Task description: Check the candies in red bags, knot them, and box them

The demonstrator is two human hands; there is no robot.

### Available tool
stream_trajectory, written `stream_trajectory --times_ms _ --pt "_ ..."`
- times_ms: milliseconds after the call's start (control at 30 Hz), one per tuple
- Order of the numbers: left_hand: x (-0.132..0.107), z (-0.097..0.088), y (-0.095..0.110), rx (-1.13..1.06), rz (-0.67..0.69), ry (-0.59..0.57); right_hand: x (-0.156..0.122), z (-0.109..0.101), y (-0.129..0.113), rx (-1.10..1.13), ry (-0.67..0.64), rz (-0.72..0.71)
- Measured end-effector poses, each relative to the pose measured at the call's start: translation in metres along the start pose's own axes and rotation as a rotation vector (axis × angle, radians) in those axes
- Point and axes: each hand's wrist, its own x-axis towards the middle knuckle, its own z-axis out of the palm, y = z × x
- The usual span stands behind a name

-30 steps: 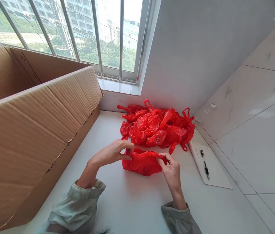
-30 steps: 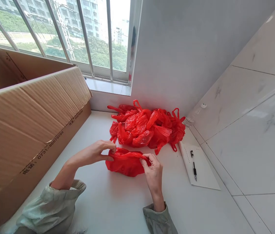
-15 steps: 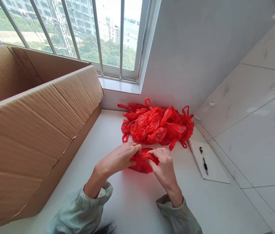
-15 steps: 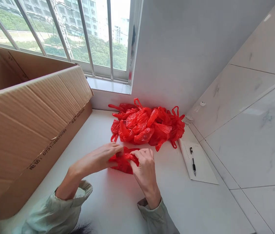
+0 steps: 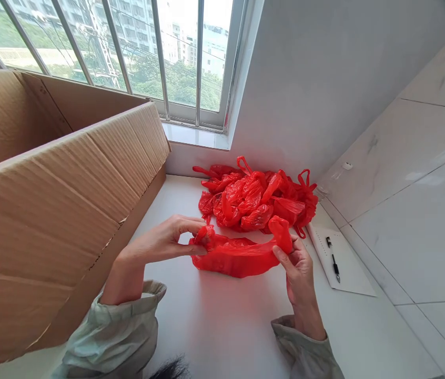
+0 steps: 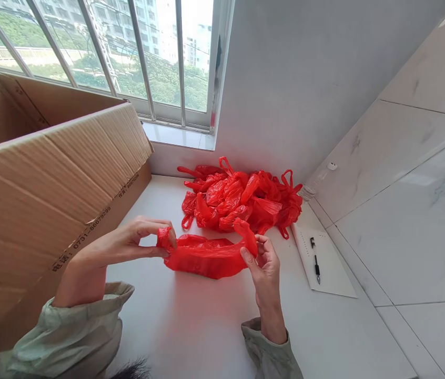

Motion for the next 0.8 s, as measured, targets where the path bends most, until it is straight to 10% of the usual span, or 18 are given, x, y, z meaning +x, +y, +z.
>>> stream_trajectory --times_ms 800 --pt "-0.02 -0.015 -0.003 -0.046 0.104 0.268 0.046 0.016 -0.053 0.013 0.028 -0.36"
